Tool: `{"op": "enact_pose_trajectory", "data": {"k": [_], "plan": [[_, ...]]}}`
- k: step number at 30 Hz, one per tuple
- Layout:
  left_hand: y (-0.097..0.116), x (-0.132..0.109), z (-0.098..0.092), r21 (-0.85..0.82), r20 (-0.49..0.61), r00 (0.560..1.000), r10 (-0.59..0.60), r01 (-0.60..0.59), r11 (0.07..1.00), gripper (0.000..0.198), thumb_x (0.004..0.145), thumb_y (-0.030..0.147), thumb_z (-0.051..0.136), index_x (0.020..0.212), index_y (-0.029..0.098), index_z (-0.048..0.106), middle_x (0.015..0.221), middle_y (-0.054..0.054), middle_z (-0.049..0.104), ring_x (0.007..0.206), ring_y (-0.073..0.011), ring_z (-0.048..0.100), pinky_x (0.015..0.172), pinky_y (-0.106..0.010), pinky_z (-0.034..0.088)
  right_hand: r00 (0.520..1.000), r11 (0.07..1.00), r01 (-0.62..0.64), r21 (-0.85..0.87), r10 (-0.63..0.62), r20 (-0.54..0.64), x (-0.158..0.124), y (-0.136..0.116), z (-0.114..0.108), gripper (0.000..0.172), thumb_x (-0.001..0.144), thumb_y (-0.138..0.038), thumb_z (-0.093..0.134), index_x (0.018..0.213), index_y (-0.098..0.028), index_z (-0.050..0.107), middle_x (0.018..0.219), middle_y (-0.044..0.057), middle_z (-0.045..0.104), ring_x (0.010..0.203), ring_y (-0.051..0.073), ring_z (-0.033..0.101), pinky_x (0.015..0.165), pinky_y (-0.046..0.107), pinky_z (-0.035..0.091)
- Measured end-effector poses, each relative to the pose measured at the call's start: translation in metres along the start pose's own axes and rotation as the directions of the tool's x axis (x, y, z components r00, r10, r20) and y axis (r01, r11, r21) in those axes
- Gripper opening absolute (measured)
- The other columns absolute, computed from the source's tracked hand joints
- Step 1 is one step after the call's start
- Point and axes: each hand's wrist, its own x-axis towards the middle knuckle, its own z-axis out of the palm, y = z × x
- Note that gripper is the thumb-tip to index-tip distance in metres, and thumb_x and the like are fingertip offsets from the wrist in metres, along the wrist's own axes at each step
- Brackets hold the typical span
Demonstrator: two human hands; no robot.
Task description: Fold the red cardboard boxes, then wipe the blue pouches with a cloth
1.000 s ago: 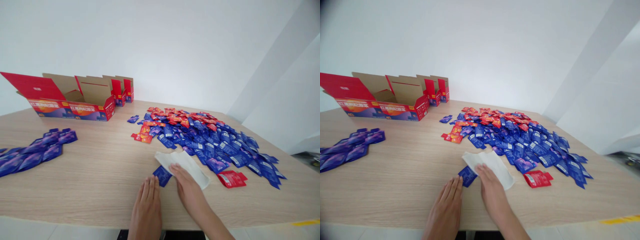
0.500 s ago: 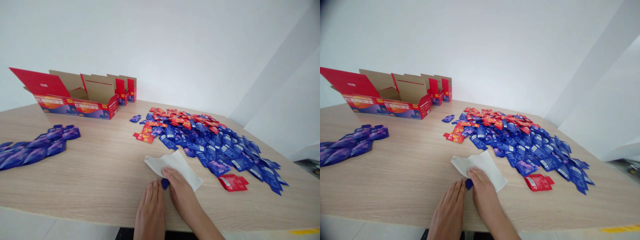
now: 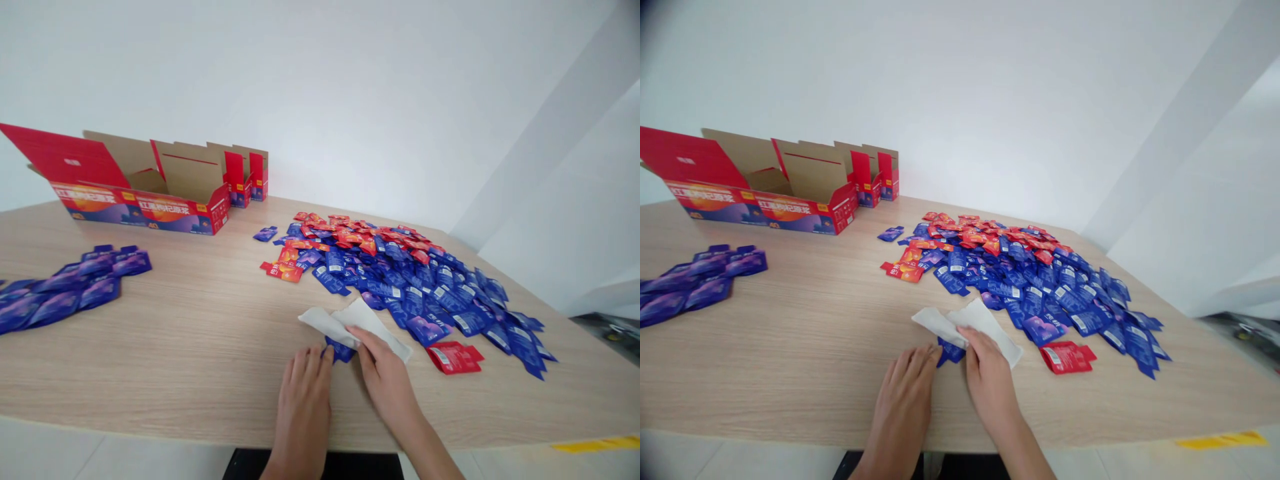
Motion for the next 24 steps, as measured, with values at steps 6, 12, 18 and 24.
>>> {"op": "enact_pose_trajectory", "data": {"k": [6, 12, 18, 24], "plan": [[0.003, -0.008, 0.015, 0.038, -0.018, 0.989, 0.145, -0.145, 0.989, 0.052, 0.088, 0.003, 0.048, 0.135, 0.016, 0.066, 0.138, -0.007, 0.071, 0.128, -0.0243, 0.063, 0.106, -0.040, 0.053, 1.000, 1.000, 0.026, -0.001, -0.026, 0.002, -0.006, 0.007, 0.004, 0.040, 0.101, -0.023, 0.045, 0.128, -0.025, 0.075, 0.135, 0.008, 0.074, 0.129, 0.026, 0.068, 0.114, 0.050, 0.052], [0.003, -0.008, 0.013, 0.122, -0.037, 0.990, 0.134, -0.128, 0.984, 0.053, 0.087, 0.003, 0.045, 0.134, 0.015, 0.068, 0.136, -0.008, 0.072, 0.125, -0.0238, 0.066, 0.103, -0.038, 0.057, 0.997, 0.998, 0.064, -0.010, -0.063, 0.054, -0.002, -0.017, -0.001, 0.042, 0.101, -0.018, 0.044, 0.131, -0.025, 0.072, 0.135, 0.007, 0.074, 0.127, 0.024, 0.069, 0.113, 0.046, 0.053], [0.002, -0.008, 0.021, 0.174, -0.029, 0.970, 0.239, -0.231, 0.957, 0.046, 0.092, 0.016, 0.047, 0.132, 0.010, 0.069, 0.137, -0.013, 0.070, 0.128, -0.0260, 0.066, 0.107, -0.037, 0.057, 0.933, 0.951, 0.307, -0.030, -0.294, 0.207, 0.003, 0.004, 0.013, 0.050, 0.098, -0.008, 0.042, 0.137, -0.024, 0.069, 0.142, 0.007, 0.070, 0.140, 0.023, 0.058, 0.121, 0.051, 0.045], [0.000, -0.005, 0.017, 0.208, 0.003, 0.964, 0.264, -0.259, 0.943, 0.051, 0.087, 0.010, 0.046, 0.133, 0.005, 0.067, 0.141, -0.016, 0.067, 0.131, -0.0283, 0.065, 0.107, -0.039, 0.058, 0.997, 0.984, 0.046, -0.171, -0.054, -0.046, 0.011, 0.036, -0.012, 0.043, 0.101, -0.016, 0.042, 0.133, -0.019, 0.072, 0.136, 0.013, 0.073, 0.128, 0.027, 0.068, 0.114, 0.053, 0.052]]}}
